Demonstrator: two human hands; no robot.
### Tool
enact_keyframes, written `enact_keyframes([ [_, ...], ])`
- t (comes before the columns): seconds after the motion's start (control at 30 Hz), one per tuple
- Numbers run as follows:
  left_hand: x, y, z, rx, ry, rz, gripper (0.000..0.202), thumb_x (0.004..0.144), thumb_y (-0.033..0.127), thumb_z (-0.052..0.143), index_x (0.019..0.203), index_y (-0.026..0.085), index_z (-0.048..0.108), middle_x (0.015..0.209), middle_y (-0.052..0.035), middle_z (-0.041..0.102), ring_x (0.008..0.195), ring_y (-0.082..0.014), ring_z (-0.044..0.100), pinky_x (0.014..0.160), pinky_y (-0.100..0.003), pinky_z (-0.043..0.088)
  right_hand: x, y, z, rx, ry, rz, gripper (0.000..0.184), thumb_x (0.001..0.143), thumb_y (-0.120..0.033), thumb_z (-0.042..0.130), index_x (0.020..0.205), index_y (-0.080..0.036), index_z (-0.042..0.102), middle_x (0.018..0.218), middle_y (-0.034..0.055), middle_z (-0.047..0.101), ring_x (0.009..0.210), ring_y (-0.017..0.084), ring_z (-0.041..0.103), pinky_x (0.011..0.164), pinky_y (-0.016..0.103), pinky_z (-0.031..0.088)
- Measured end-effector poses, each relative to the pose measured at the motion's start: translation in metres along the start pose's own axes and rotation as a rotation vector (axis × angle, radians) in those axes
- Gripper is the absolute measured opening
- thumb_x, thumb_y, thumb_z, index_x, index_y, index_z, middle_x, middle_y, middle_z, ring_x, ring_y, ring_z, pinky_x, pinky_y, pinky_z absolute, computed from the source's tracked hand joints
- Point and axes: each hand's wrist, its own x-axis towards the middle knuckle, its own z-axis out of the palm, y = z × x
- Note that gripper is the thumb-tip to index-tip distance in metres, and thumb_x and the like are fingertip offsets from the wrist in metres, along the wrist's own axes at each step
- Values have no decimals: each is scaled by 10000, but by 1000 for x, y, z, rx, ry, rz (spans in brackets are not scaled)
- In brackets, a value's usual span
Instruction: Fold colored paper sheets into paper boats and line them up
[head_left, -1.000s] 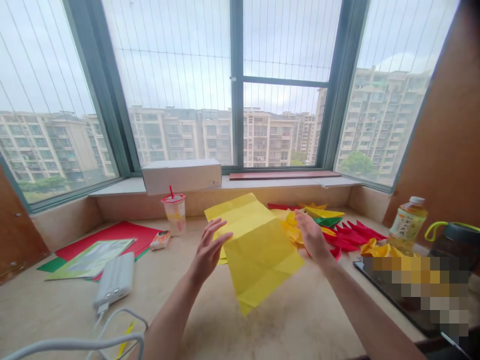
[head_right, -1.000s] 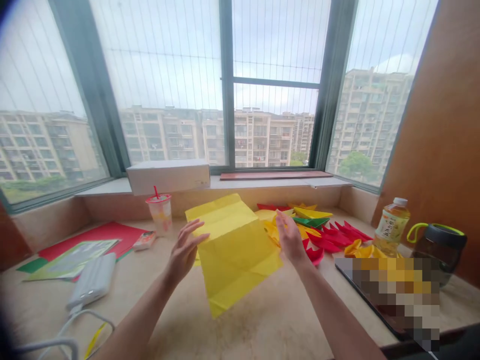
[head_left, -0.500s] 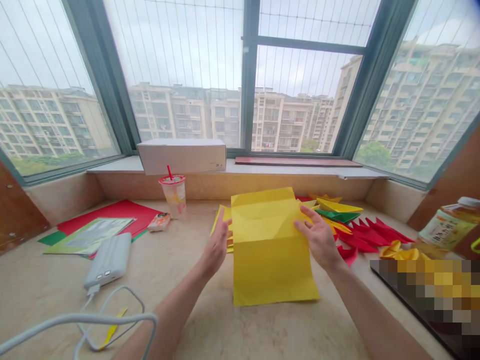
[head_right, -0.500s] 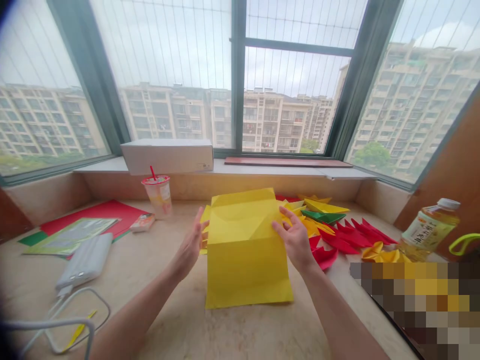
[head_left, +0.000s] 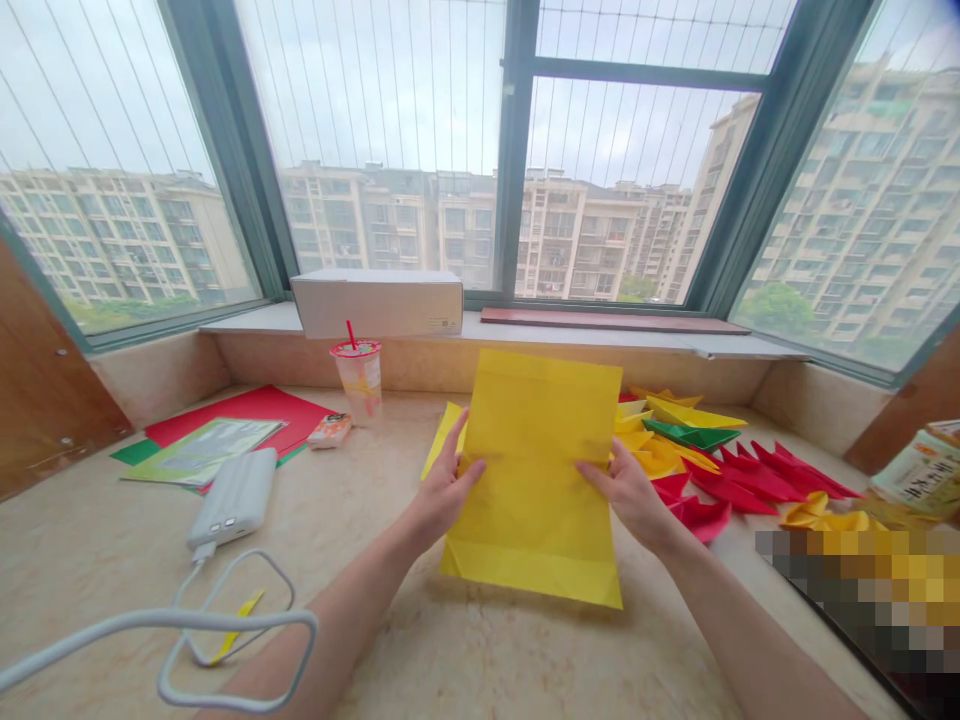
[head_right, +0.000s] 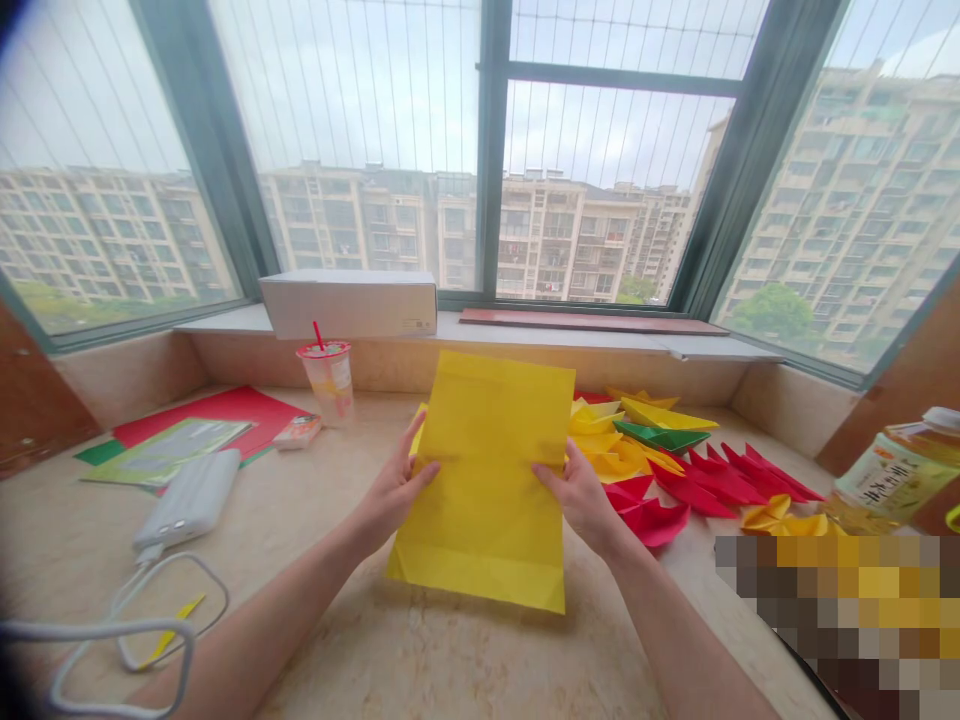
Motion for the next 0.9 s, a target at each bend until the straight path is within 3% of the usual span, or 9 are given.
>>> enact_keyframes([
  [0.2,-2,9,10,-153,107,-144,728,856,437,646,1479,224,337,1200,-116,705,1055,-282,691,915,-392,539,8,15,-26,-37,46,45,229,575,-327,859,718,-223,715,1214,72,688,978,322,690,761,425,578],
  [0.33,-4,18,9,-248,-28,-301,678,851,602,556,1355,152,502,1191,-164,698,1063,-331,683,896,-423,545,7,20,-22,-36,120,-20,162,558,-248,841,691,-241,750,1287,32,636,933,290,689,754,417,570],
  [0.43,-4,19,3,-165,-27,-325,652,805,484,694,1343,178,490,1179,-152,702,1033,-311,696,883,-397,553,6,20,-14,-111,117,-77,138,573,-271,844,670,-231,754,1266,51,642,974,304,670,769,421,562],
  [0.5,-2,17,-2,-80,-7,-304,686,748,325,789,1342,201,470,1169,-135,706,1006,-282,708,876,-369,557,6,18,-11,-136,95,-76,191,581,-299,854,734,-228,763,1242,68,657,1000,307,663,783,413,562],
  [0.57,0,14,-6,-47,-3,-261,695,714,241,817,1318,214,474,1168,-123,704,991,-265,711,867,-358,564,6,15,-10,-80,97,-51,344,635,-344,836,956,-252,753,1202,70,682,987,282,674,791,391,565],
  [0.63,3,13,-7,-50,11,-198,635,726,239,805,1279,225,492,1172,-106,700,990,-252,709,861,-358,572,5,10,-11,26,132,-18,506,740,-415,761,1218,-300,639,1177,58,697,945,244,696,771,361,575],
  [0.7,4,14,-7,-51,54,-129,576,745,249,788,1247,239,505,1173,-82,700,990,-240,707,861,-360,577,5,7,-13,93,140,43,551,841,-504,638,1350,-330,518,1186,59,691,903,223,716,719,340,587],
  [0.8,4,17,-4,-59,93,-62,554,765,252,772,1251,259,505,1180,-60,701,1000,-233,704,875,-369,577,3,7,-13,35,56,178,592,844,-522,649,1369,-305,483,1158,76,698,903,228,728,692,329,598],
  [0.9,2,19,-1,-82,73,-61,580,790,269,750,1309,268,492,1193,-68,703,1017,-243,702,910,-387,564,1,12,-10,-74,59,175,570,756,-431,779,1248,-248,558,1044,68,735,901,237,730,754,344,603],
])
